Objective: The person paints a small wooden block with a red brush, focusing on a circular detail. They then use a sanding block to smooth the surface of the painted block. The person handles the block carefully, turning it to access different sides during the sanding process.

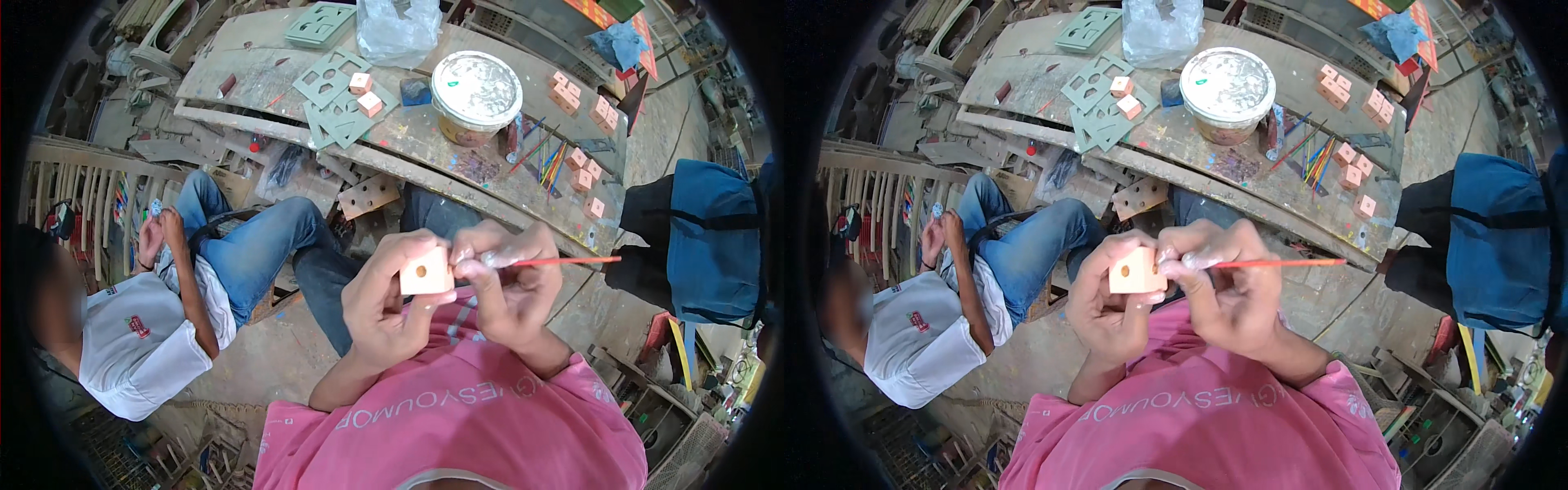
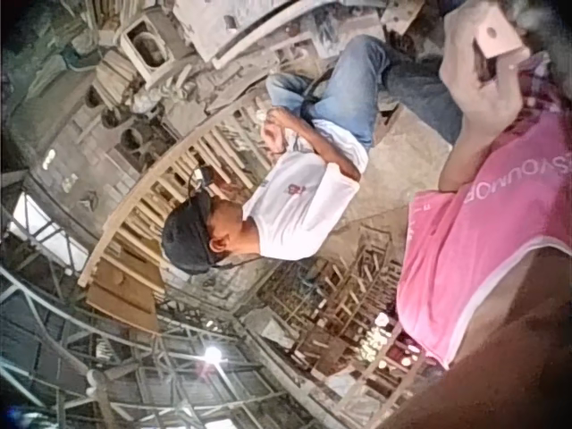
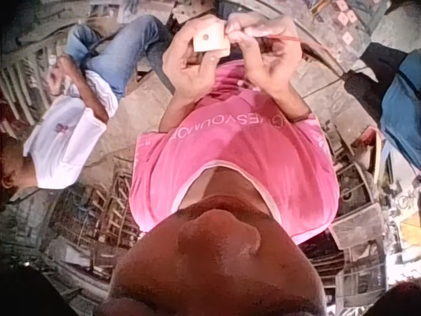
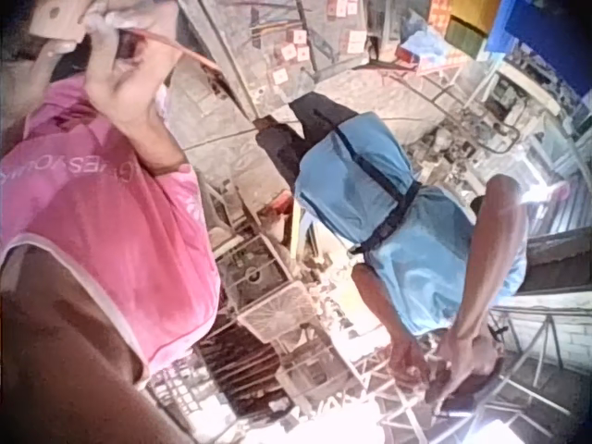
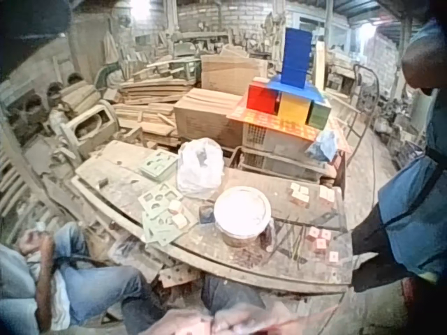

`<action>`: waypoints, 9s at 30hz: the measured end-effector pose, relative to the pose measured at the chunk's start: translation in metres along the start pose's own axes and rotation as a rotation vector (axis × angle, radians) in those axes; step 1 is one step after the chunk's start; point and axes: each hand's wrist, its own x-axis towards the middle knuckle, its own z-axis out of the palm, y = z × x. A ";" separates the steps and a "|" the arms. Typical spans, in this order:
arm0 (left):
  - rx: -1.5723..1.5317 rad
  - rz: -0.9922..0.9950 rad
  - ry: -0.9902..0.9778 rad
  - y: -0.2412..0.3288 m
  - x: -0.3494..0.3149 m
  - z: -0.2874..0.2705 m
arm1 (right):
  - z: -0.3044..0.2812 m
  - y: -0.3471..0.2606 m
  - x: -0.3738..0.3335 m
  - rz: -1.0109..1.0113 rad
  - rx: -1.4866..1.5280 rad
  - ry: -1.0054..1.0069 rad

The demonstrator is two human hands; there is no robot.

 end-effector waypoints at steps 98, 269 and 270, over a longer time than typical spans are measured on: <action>-0.307 -0.048 -0.132 0.014 0.011 -0.011 | 0.001 -0.023 0.004 0.012 0.275 0.043; -0.896 -0.512 -0.228 0.015 -0.001 -0.016 | 0.001 -0.033 0.007 0.156 0.294 0.115; -0.907 -0.498 -0.200 0.016 -0.001 -0.015 | -0.004 -0.037 0.002 0.162 0.357 0.077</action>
